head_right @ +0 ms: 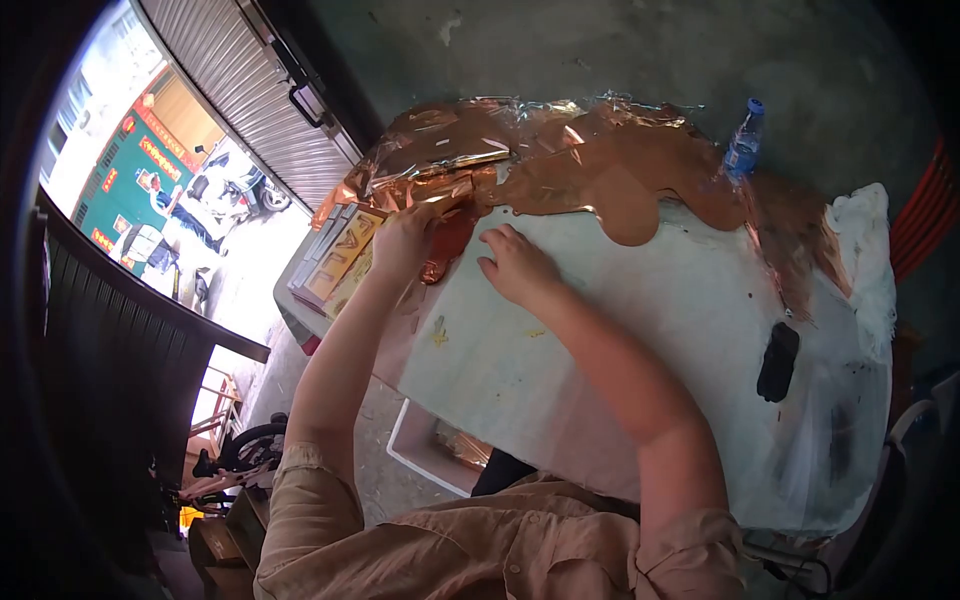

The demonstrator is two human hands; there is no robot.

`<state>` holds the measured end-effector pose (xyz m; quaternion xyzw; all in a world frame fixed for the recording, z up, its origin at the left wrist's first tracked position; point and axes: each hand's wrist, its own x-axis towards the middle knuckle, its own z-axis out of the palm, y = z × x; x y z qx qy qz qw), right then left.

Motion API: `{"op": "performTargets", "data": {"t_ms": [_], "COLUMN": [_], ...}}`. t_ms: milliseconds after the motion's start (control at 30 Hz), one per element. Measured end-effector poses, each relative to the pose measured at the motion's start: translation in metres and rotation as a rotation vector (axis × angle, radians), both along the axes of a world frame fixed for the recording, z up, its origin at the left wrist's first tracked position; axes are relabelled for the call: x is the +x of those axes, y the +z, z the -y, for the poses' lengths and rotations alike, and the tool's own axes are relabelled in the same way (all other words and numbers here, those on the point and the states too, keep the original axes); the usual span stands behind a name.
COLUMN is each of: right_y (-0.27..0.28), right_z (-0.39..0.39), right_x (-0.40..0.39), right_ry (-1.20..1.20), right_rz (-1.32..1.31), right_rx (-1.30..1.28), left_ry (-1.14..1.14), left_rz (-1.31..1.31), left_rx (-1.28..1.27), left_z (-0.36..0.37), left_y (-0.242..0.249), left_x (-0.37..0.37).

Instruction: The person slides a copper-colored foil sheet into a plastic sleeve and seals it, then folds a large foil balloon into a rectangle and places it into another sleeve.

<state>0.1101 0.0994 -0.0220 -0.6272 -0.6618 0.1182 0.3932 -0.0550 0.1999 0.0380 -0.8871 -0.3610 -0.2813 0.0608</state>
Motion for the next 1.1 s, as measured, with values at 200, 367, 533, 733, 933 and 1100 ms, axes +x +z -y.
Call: {"op": "performTargets", "data": {"t_ms": [200,367,533,733,933,1100], "right_y": [0.01,0.006,-0.014,-0.019,-0.024,-0.029], "right_z": [-0.045,-0.072,-0.067,-0.07,-0.066,-0.059], "right_x": [-0.014,-0.02,-0.035,-0.039,-0.033,0.014], "right_ry": [-0.053,0.071,0.034,-0.014,-0.034,0.099], "right_rz": [-0.051,0.24,0.393,0.393,0.429,-0.031], "right_rx": [0.135,-0.028,0.037,0.04,0.135,0.163], "left_ry": [-0.011,-0.095,-0.122,-0.245,-0.436,-0.669], "left_rz": [-0.101,0.236,0.494,0.691,0.725,0.151], "left_rx": [-0.309,-0.429,-0.126,0.161,0.449,0.502], "left_z": [-0.02,-0.049,-0.079,-0.068,0.033,0.121], "left_y": [0.022,0.038,0.093,0.157,0.206,0.167], "left_x": [-0.004,-0.008,0.008,0.027,0.018,0.008]}}
